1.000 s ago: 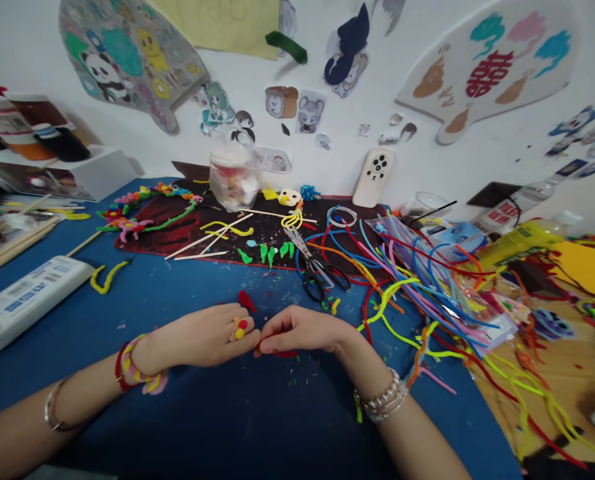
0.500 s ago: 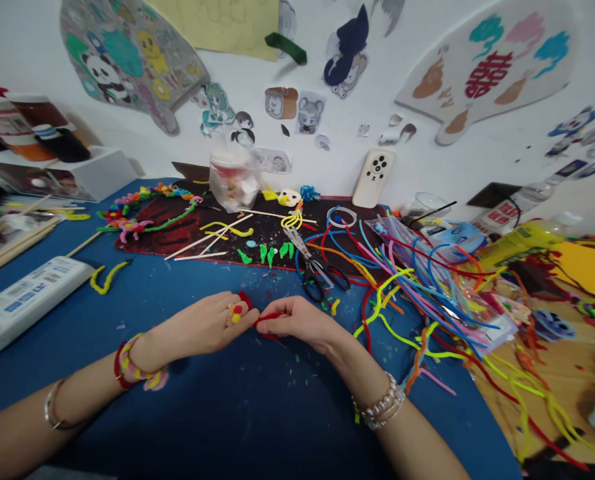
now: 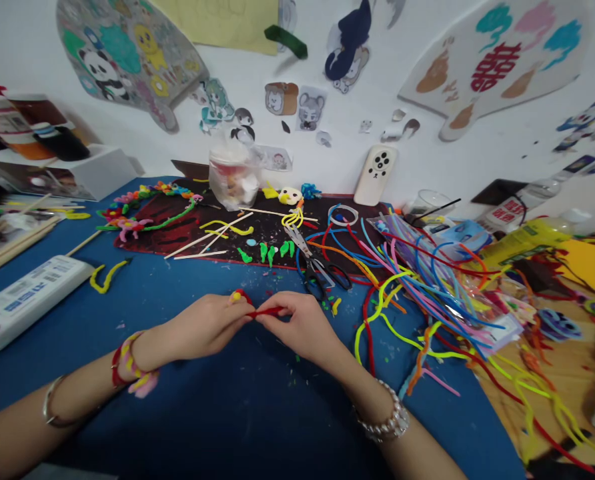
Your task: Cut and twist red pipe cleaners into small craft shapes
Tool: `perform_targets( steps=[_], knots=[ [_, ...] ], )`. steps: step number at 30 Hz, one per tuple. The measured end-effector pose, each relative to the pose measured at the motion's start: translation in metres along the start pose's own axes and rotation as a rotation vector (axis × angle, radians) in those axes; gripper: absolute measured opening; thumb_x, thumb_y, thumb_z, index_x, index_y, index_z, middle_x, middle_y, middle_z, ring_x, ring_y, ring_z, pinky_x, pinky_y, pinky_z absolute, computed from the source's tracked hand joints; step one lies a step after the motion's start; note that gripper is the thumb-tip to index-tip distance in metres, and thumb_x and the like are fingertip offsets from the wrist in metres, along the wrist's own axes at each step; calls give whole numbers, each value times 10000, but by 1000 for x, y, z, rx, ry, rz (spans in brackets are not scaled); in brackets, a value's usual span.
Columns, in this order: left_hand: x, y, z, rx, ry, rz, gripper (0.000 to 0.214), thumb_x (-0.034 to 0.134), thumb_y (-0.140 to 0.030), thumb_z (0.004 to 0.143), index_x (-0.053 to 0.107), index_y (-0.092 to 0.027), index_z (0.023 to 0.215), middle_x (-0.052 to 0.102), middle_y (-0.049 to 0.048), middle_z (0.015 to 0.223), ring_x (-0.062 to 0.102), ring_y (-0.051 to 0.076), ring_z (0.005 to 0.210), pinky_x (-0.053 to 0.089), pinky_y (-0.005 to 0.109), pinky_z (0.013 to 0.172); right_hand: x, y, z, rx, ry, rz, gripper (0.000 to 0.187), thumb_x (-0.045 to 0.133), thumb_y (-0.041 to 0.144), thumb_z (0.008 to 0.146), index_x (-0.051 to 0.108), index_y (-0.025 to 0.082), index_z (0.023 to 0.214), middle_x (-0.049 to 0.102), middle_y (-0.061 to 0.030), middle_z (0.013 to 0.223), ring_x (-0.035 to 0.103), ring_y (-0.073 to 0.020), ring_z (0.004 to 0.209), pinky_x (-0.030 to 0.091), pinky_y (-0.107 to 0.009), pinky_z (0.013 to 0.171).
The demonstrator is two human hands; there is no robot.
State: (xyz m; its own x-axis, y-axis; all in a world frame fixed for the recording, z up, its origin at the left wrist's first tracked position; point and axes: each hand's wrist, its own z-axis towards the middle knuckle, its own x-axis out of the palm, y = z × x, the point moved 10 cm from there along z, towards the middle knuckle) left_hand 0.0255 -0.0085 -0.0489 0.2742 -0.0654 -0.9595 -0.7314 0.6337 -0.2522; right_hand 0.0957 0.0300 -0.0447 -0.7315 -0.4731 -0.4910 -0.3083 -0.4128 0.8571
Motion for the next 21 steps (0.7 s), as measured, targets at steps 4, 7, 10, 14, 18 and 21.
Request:
perform_targets(
  steps=[4,7,10,14,18,21],
  knots=[
    [-6,4,0,-80,-10,-285,257,314,-216,909,558,-148,870,584,27,741,518,132,653,378,251,628,-4,19,-4,-184,-64,-162,100,579,175,784,669,202,817,647,-13,728,582,-125,679,455,-222,598],
    [-6,9,1,-164,10,-570,266,343,-228,895,580,-157,797,560,6,714,488,118,669,366,241,650,-6,32,-8,-308,-116,-264,93,571,173,796,662,192,802,623,-13,670,555,-122,640,442,-231,595],
    [17,14,-2,-317,182,-1031,314,367,-320,876,562,-151,697,387,-37,538,357,90,489,320,219,495,-5,43,-13,-427,-138,-323,112,547,160,813,657,180,821,607,-19,635,529,-126,610,429,-238,575],
    [42,-4,-10,-396,448,-1581,322,346,-356,851,410,-179,589,177,-82,475,168,71,388,238,213,383,-3,52,-18,-501,-142,-339,134,523,157,827,655,172,844,593,-24,613,512,-129,590,418,-244,553],
    [25,10,-2,-332,199,-1119,333,280,-339,880,464,-166,663,368,-32,541,377,106,471,368,256,488,-6,37,-11,-325,-133,-264,93,567,172,787,659,182,786,611,-14,637,539,-126,614,439,-242,578],
    [-13,9,1,-190,-124,-313,261,362,-336,872,533,-151,940,554,59,805,503,178,719,407,326,658,-9,19,-5,-141,-132,-144,80,585,167,755,663,186,765,651,-10,706,589,-124,665,463,-222,587]
  ],
)
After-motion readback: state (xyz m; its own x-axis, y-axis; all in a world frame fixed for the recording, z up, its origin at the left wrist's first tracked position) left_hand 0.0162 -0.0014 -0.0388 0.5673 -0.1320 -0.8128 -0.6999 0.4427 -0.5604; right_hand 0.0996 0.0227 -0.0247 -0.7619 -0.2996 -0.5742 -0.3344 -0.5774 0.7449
